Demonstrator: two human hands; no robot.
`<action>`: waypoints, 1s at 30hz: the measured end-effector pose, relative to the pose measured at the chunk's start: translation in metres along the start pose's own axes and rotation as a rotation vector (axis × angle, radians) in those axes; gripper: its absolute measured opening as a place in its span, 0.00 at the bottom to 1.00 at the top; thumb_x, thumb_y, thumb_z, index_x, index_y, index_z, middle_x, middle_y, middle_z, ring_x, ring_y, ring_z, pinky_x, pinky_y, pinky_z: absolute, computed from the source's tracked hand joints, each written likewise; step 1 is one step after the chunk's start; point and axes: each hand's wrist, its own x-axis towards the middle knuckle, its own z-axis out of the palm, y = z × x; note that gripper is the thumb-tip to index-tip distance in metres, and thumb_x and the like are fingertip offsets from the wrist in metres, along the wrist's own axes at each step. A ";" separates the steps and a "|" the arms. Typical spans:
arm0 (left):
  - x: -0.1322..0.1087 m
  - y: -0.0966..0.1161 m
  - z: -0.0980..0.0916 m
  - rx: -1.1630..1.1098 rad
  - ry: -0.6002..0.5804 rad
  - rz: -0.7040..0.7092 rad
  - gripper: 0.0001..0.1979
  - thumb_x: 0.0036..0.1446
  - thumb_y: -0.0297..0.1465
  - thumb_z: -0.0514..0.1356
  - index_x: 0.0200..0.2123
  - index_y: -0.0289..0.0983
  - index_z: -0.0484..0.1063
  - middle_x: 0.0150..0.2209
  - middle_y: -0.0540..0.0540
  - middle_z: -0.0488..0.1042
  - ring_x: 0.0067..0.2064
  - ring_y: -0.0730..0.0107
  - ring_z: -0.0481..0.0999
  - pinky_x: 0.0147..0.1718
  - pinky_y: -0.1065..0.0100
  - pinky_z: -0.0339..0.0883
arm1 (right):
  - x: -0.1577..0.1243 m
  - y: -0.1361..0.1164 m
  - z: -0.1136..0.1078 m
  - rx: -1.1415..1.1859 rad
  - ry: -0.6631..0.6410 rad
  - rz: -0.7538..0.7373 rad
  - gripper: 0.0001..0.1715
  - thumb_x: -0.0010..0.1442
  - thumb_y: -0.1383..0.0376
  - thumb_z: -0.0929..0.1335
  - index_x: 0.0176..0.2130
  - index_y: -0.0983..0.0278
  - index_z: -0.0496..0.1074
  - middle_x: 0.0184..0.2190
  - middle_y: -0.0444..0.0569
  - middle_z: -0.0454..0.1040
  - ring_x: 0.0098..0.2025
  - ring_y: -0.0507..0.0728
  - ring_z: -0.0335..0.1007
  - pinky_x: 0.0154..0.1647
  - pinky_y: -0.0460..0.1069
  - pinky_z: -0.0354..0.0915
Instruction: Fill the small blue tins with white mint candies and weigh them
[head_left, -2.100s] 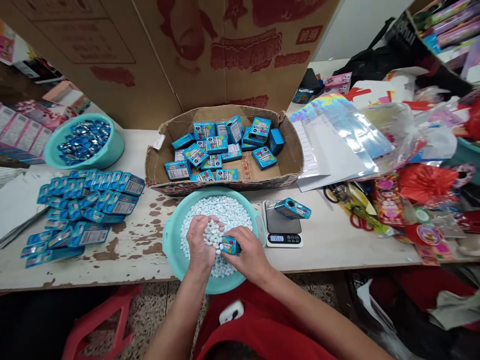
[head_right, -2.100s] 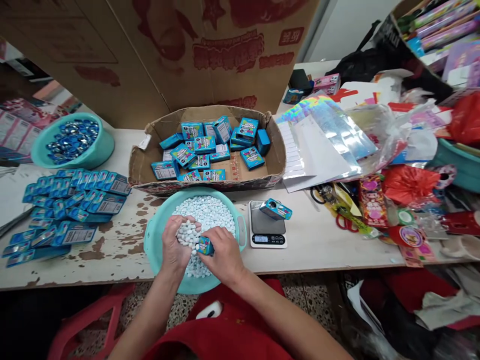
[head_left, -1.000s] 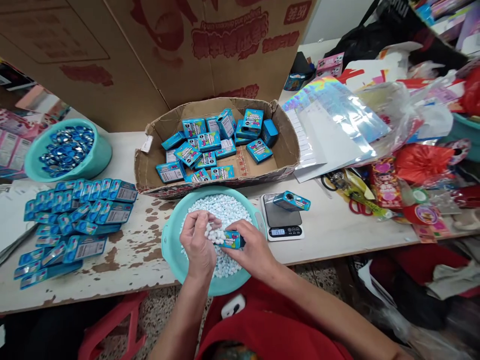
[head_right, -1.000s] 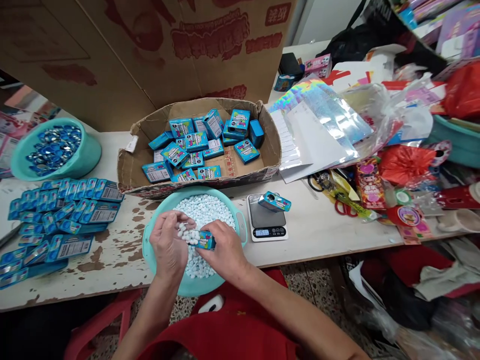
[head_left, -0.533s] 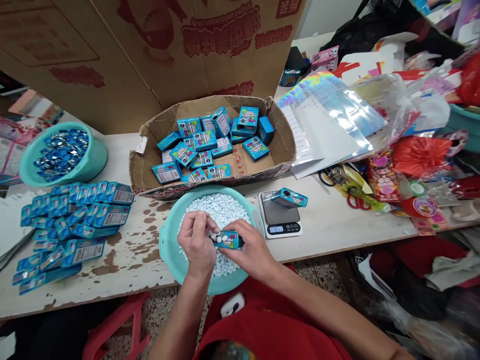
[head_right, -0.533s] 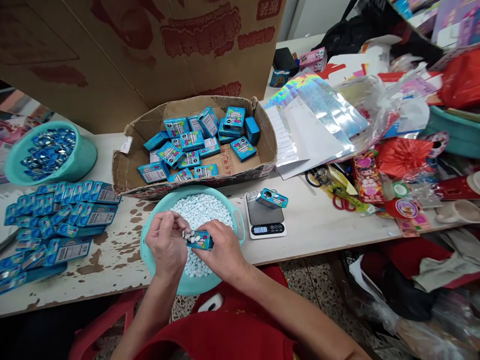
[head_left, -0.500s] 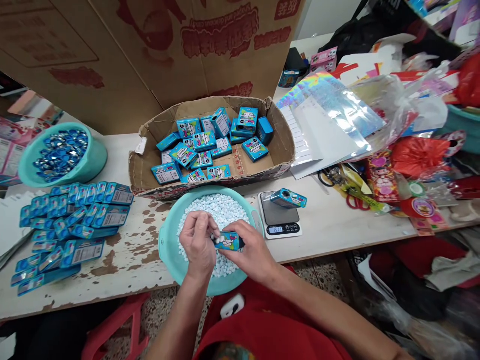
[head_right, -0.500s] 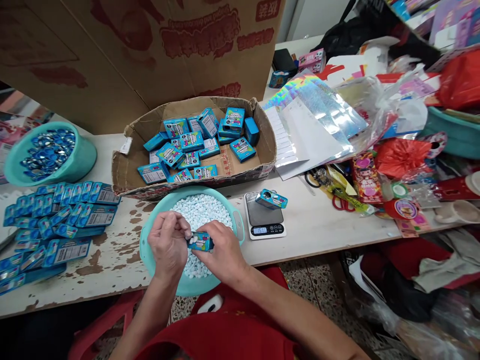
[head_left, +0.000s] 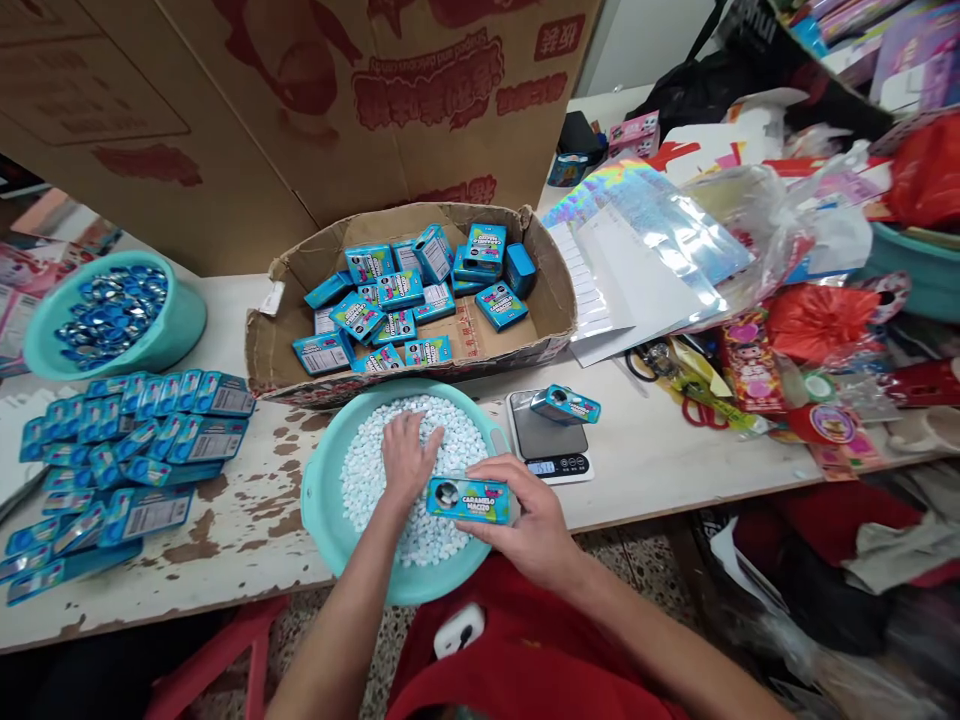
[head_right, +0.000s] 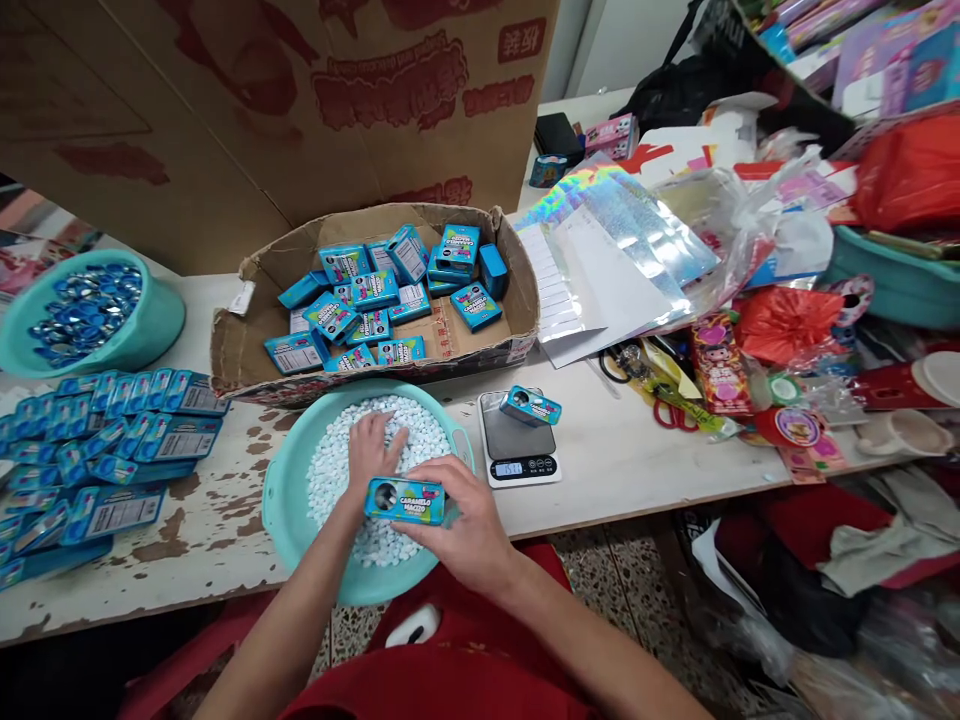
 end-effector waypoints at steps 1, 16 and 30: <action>-0.004 0.000 0.007 0.076 -0.033 0.011 0.19 0.55 0.42 0.56 0.45 0.38 0.68 0.47 0.39 0.68 0.50 0.55 0.65 0.48 0.56 0.60 | 0.000 0.001 0.001 -0.001 -0.002 0.004 0.22 0.46 0.65 0.76 0.42 0.60 0.70 0.39 0.47 0.71 0.43 0.55 0.68 0.46 0.49 0.64; -0.039 0.054 -0.065 -1.360 0.190 -0.495 0.10 0.49 0.37 0.60 0.26 0.37 0.64 0.25 0.52 0.66 0.22 0.77 0.65 0.20 0.74 0.58 | 0.004 0.016 0.016 -0.273 -0.079 0.024 0.18 0.50 0.67 0.73 0.41 0.62 0.68 0.38 0.49 0.70 0.42 0.58 0.66 0.42 0.51 0.63; -0.033 0.072 -0.081 -1.343 0.437 -0.452 0.11 0.51 0.37 0.60 0.27 0.34 0.67 0.28 0.49 0.71 0.26 0.73 0.71 0.24 0.71 0.66 | 0.015 0.003 0.035 -0.361 -0.141 0.029 0.19 0.46 0.68 0.74 0.40 0.62 0.69 0.36 0.47 0.72 0.40 0.58 0.67 0.41 0.51 0.63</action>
